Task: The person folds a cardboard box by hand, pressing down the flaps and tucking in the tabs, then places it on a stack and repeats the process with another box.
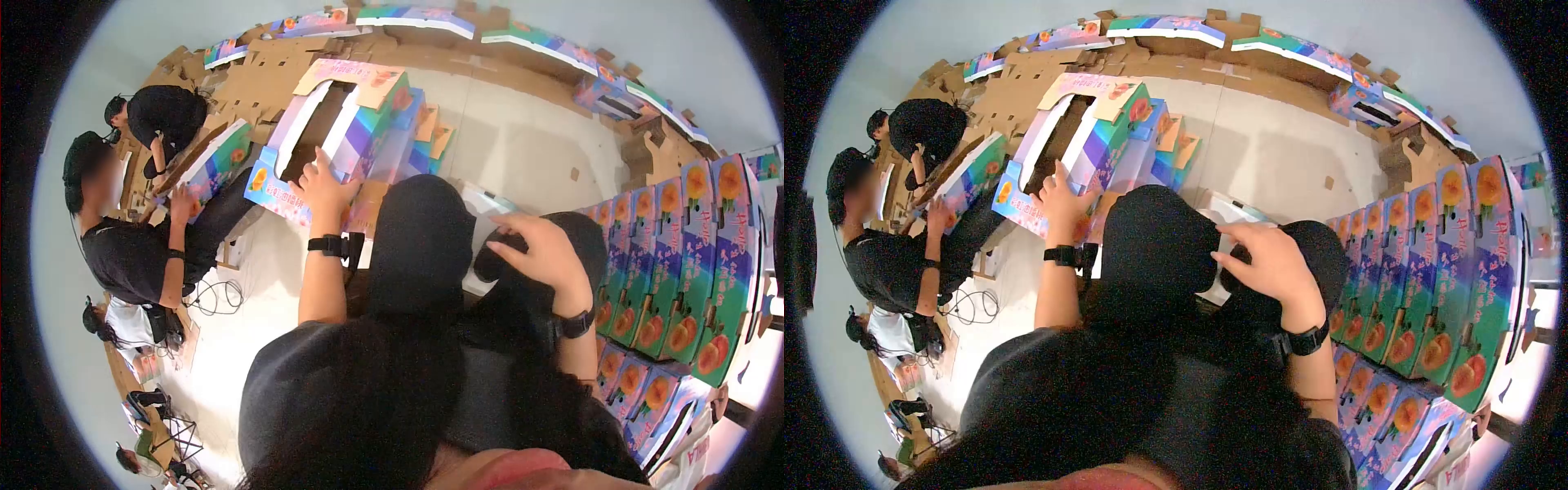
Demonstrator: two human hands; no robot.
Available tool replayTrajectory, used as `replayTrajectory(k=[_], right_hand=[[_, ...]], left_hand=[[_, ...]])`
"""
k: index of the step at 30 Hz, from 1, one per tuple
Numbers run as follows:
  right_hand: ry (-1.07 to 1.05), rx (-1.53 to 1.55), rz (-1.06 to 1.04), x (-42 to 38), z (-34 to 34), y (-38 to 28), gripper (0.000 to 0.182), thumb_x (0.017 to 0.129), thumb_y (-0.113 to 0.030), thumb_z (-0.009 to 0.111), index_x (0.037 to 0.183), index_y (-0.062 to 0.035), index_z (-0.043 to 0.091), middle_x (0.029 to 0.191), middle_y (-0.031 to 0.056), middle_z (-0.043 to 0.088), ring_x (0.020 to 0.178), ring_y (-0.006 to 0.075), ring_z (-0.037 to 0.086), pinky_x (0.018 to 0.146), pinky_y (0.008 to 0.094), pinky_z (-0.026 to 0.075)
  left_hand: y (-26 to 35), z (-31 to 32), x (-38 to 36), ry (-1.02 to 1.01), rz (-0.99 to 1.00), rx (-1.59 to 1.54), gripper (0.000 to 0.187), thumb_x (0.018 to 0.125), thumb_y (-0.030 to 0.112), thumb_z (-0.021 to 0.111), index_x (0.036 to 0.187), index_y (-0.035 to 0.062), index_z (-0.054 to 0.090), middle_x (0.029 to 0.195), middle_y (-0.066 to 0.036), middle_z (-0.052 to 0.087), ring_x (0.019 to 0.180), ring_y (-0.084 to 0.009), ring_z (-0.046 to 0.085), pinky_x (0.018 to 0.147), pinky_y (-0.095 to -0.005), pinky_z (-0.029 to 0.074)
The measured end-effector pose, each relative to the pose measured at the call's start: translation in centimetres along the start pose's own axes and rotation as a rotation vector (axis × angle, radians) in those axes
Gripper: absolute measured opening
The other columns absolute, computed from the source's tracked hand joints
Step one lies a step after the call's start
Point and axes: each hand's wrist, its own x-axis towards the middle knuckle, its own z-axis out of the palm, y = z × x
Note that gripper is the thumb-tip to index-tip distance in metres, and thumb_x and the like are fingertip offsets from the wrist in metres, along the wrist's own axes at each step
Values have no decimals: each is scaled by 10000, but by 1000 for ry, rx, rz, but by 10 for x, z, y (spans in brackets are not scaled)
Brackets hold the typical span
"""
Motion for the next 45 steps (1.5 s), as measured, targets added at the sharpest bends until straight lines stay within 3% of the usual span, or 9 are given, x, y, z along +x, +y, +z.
replayTrajectory(k=[11, 21, 25, 30, 33, 35, 37, 42, 45], right_hand=[[-106, -81, -7, -2, -5, 19, 321, 827, -325, 730, 1048, -92, 715, 884, 119, 720, 855, 339, 684, 748, 439, 541], [-49, -127, 30, -2, 3, 25, 244, 825, -318, 712, 944, -107, 736, 852, 125, 715, 834, 339, 685, 730, 436, 550], [537, -7, -301, -5, 0, 10, 135, 779, -126, 733, 913, -115, 726, 782, 86, 645, 737, 326, 633, 703, 393, 530], [1096, -363, -494, -81, -24, -33, 291, 663, 6, 692, 934, -87, 746, 873, 75, 536, 815, 279, 573, 707, 387, 494], [1371, -514, -579, -125, -44, -53, 171, 787, -202, 662, 926, -108, 625, 847, 57, 495, 773, 279, 519, 693, 405, 491], [1667, -573, -708, -131, -61, -67, 314, 914, -398, 579, 894, -87, 541, 803, 49, 466, 785, 265, 507, 701, 374, 468], [1738, -446, -880, -145, -70, -70, 394, 897, -464, 594, 905, -72, 574, 841, 80, 534, 807, 287, 535, 723, 393, 476], [817, -412, -312, -150, -77, -98, 577, 726, -428, 769, 1108, -5, 675, 1050, 178, 630, 954, 364, 583, 848, 468, 471], [597, -379, -212, -108, -58, -71, 688, 741, -440, 769, 1276, -37, 615, 1228, 185, 605, 1187, 410, 549, 998, 506, 428]], left_hand=[[-4, -4, -5, 106, 12, -216, 1010, 601, 603, 825, 1428, 133, 485, 1318, -193, 555, 1249, -374, 508, 1124, -644, 191], [8, -77, -19, 400, 218, -431, 896, 578, 349, 920, 1310, 25, 517, 1256, -176, 574, 1207, -360, 515, 1063, -462, 366], [20, -152, -42, 383, 438, -807, 885, 570, 198, 919, 1324, 11, 495, 1270, -180, 548, 1205, -343, 508, 1079, -429, 354], [41, -249, -114, 485, 669, -450, 953, 561, 366, 903, 1381, 72, 517, 1340, -148, 547, 1322, -318, 474, 1196, -566, 73], [46, -265, -124, 398, 780, -473, 911, 532, 367, 853, 1351, 88, 570, 1327, -158, 549, 1335, -337, 464, 1199, -612, -42], [50, -267, -120, 309, 900, -473, 901, 509, 348, 853, 1331, 86, 589, 1322, -159, 548, 1327, -337, 472, 1196, -620, -51], [66, -268, -128, 264, 939, -496, 822, 525, 342, 866, 1302, 177, 656, 1240, -116, 559, 1197, -317, 540, 1177, -643, 55], [86, -226, -134, 3, 1082, -534, 796, 595, 314, 864, 1343, 195, 618, 1256, -143, 532, 1143, -354, 529, 1149, -624, 155], [88, -208, -138, -71, 1093, -563, 805, 619, 369, 851, 1364, 194, 603, 1260, -161, 520, 1152, -366, 522, 1151, -636, 165]])
